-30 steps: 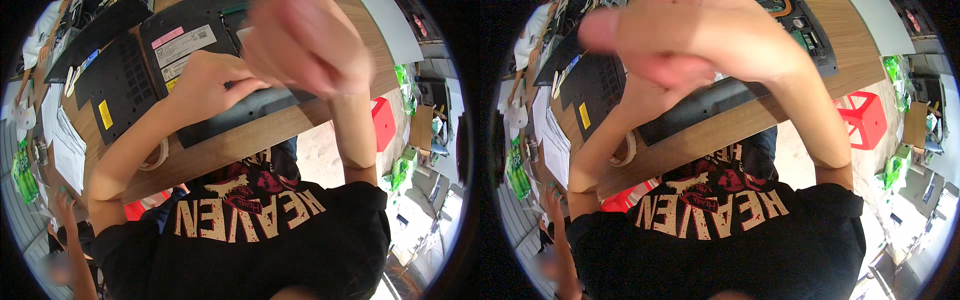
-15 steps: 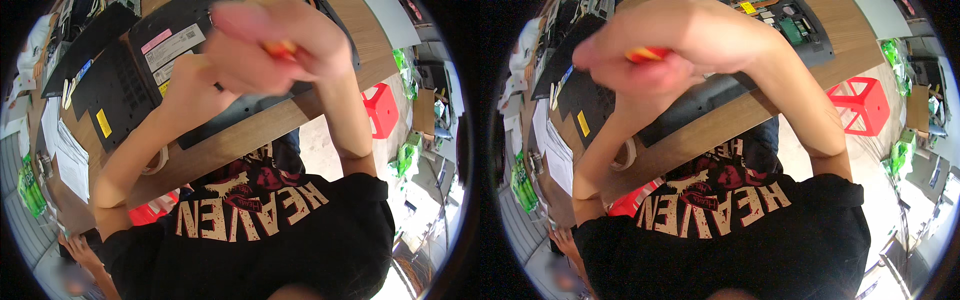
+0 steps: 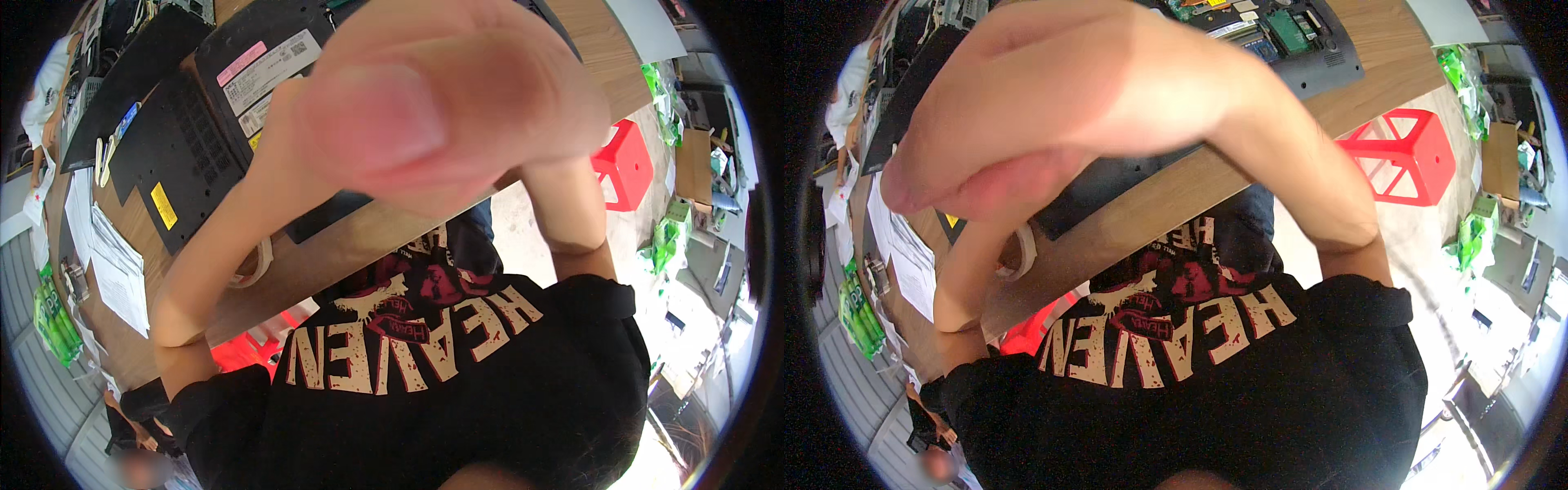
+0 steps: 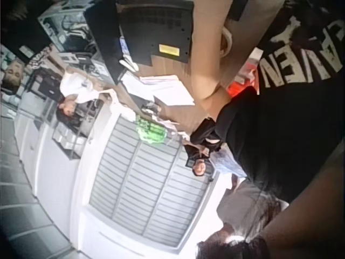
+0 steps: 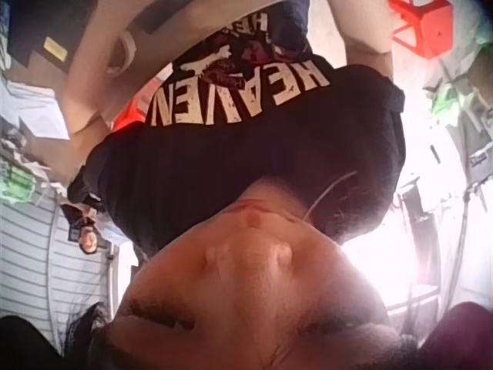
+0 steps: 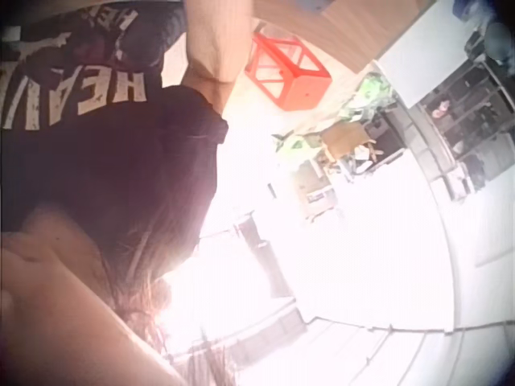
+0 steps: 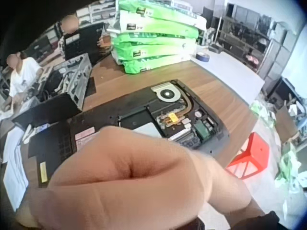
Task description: The person uses a screwdriver to tighten screws on the internal components and the outer bottom casing of a laptop, then places the casing back onto the base.
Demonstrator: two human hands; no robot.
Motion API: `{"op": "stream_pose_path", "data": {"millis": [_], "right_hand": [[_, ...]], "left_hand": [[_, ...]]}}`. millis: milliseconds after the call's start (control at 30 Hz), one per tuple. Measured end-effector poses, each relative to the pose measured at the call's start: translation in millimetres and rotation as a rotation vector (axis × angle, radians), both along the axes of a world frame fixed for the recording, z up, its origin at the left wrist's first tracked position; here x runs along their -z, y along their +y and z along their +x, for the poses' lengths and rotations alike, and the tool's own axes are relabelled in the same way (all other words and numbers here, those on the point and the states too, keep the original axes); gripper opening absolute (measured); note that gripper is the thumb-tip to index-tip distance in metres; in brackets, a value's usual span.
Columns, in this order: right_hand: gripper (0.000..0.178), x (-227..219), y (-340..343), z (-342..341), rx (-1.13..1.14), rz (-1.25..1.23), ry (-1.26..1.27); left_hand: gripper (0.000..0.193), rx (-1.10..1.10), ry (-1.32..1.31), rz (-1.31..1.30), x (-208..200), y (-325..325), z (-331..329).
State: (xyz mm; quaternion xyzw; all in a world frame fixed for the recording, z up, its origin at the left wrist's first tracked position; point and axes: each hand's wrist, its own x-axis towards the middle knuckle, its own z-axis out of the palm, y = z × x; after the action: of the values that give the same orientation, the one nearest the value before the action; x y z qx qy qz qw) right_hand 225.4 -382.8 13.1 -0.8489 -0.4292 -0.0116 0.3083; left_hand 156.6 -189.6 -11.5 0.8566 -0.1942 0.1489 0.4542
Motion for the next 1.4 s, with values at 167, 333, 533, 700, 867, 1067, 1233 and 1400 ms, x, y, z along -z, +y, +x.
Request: {"op": "stream_pose_path", "data": {"millis": [167, 333, 533, 700, 867, 1067, 1233, 1400], "right_hand": [[0.019, 17.2, 29.7, 32.0, -0.044, -0.052, -0.028], [0.019, 14.4, 30.1, 29.5, -0.041, -0.026, -0.022], [0.019, -0.6, -4.7, 8.4, 0.009, 0.003, -0.017], [0.019, -7.1, -8.8, 18.7, -0.001, -0.027, -0.035], [0.019, -6.5, 2.4, 40.6, -0.017, -0.042, -0.019], [0.019, -36.8, -28.1, 20.9, -0.034, -0.027, -0.019], [0.019, -60.9, -35.3, 0.9, -0.175, -0.047, -0.017], [0.019, -75.6, -36.3, -0.5, -0.249, -0.079, -0.027]], "left_hand": [[0.012, 0.140, 0.041, 0.129, -3.1, 3.2, 12.1], [0.009, 0.069, 0.076, 0.093, -11.0, 1.4, 11.1], [0.005, 0.005, -0.088, 0.175, -17.4, -6.8, 1.1], [0.008, -0.005, -0.134, 0.188, -8.1, -5.5, 0.8], [0.009, -0.021, -0.116, 0.214, -4.9, -4.8, 2.2], [0.006, -0.087, -0.014, 0.169, -9.6, -15.0, -0.4], [0.007, -0.102, -0.068, 0.165, -12.7, -15.3, -2.6], [0.007, -0.083, -0.087, 0.194, -19.0, -14.9, -2.6]]}}
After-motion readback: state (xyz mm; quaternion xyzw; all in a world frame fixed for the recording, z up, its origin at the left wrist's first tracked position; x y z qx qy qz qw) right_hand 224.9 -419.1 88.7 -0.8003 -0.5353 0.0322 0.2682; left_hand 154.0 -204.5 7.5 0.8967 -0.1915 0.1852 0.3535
